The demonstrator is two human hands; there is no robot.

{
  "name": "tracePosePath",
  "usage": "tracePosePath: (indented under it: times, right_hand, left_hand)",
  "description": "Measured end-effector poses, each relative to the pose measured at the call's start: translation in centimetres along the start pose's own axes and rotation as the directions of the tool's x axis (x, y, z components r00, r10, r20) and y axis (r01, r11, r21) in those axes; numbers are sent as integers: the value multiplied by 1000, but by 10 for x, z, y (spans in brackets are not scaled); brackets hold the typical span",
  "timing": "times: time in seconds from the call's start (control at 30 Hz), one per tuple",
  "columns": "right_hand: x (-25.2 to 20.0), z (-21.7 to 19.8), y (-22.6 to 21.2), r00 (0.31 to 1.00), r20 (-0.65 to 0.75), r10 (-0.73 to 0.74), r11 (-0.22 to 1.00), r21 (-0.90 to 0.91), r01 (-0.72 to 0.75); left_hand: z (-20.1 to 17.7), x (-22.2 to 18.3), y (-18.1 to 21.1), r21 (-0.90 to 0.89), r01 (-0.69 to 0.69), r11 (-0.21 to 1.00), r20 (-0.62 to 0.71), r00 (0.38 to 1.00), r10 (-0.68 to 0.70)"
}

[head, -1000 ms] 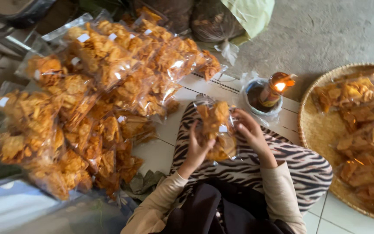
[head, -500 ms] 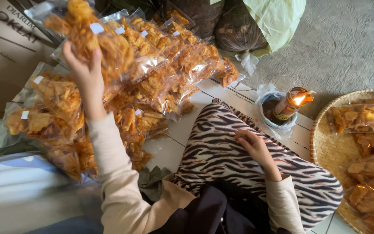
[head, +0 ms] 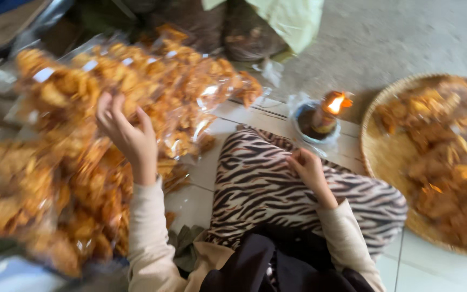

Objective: The person sits on the floor and seals clear plastic bags filled with fried snacks using a small open flame. They repeatedly pick up bags, heat the top edge to seal it, and place the finished packages into a woven basket.

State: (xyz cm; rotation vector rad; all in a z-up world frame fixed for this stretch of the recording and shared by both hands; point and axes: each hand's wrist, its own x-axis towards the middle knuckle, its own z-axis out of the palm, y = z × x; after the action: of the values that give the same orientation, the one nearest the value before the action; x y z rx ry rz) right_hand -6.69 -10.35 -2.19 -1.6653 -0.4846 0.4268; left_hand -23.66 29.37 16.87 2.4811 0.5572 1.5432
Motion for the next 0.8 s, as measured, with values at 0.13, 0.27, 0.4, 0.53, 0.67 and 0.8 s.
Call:
tracePosePath:
  times: [0.13, 0.27, 0.4, 0.53, 0.67, 0.8]
  right_hand:
    - [11, -53, 10, 944, -312, -109, 994, -23, 107]
    - [13, -125, 6, 808, -589, -21, 958, 220, 185]
    - [32, -196, 9, 612, -785, -97, 947, 116, 298]
    - [57, -247, 21, 514, -856, 54, 996, 84, 36]
    - [78, -255, 24, 394, -917, 69, 908, -105, -405]
    - [99, -251, 28, 346, -928, 137, 787, -110, -607]
  left_hand:
    - [50, -48, 100, -335, -120, 935, 157, 971, 181]
    - [106, -80, 179, -648, -67, 759, 278, 907, 317]
    - [187, -96, 219, -809, 293, 509, 381, 922, 74]
    - [303, -101, 224, -787, 611, 80, 592, 786, -179]
    - [373, -114, 195, -334, 788, -516, 938, 228, -259]
    - [382, -133, 183, -180, 771, -610, 980, 88, -178]
